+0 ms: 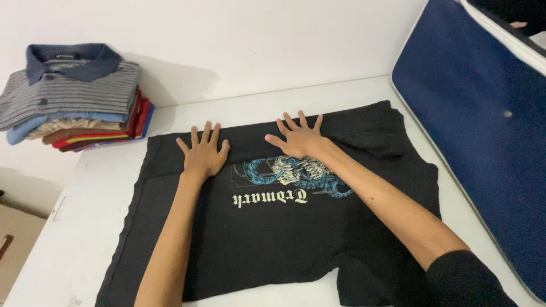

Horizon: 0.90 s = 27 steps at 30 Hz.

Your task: The person folds a striped polo shirt and places it on a stack of folded clothes. Then they take a black graphic t-shirt from a suitcase, lay it flat, and fold it neatly on the table.

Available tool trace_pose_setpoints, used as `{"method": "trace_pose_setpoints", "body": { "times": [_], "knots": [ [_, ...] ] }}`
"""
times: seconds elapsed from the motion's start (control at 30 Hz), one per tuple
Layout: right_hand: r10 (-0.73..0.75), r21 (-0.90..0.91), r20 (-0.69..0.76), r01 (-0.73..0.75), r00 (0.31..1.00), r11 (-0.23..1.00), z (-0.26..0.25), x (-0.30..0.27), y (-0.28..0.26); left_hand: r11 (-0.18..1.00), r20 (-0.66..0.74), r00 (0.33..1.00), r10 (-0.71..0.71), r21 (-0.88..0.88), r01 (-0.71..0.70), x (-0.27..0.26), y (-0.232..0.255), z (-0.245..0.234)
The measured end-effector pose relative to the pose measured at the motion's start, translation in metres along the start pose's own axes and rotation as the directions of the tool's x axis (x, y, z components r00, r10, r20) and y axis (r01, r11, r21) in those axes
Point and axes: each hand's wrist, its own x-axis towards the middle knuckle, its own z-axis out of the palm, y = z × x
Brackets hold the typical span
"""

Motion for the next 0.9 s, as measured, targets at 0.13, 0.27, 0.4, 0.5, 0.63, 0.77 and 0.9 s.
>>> {"method": "trace_pose_setpoints", "body": {
  "times": [0.13,0.27,0.4,0.5,0.63,0.77,0.9],
  "knots": [
    [0.037,0.016,0.088,-0.039,0.995,0.999,-0.009,-0.005,0.042,0.999,0.003,1.0,0.013,0.031,-0.013,0.005,-0.004,0.001],
    [0.107,0.023,0.145,-0.112,0.984,0.993,-0.02,-0.017,0.087,1.0,-0.003,1.0,-0.005,0.004,0.005,0.001,-0.002,0.0],
    [0.19,0.04,0.153,-0.198,0.97,0.979,-0.028,-0.026,0.139,1.0,0.008,1.0,-0.018,-0.014,0.018,0.001,0.0,-0.005],
    [0.307,0.015,0.09,-0.31,0.947,0.951,-0.02,-0.031,0.187,1.0,0.001,1.0,-0.015,-0.016,0.015,0.0,0.0,-0.004],
    [0.239,0.125,-0.077,-0.228,0.968,0.966,0.003,-0.035,0.237,1.0,-0.01,1.0,-0.01,-0.018,0.01,0.001,-0.001,-0.002],
    [0.228,0.133,-0.249,-0.2,0.941,0.971,0.025,-0.03,0.24,0.999,-0.037,0.999,-0.012,-0.045,0.01,0.0,0.0,-0.005],
    [0.209,0.102,-0.376,-0.183,0.903,0.978,0.031,-0.036,0.231,0.992,-0.289,0.95,0.122,0.076,-0.105,-0.007,0.014,-0.014]
  ]
}}
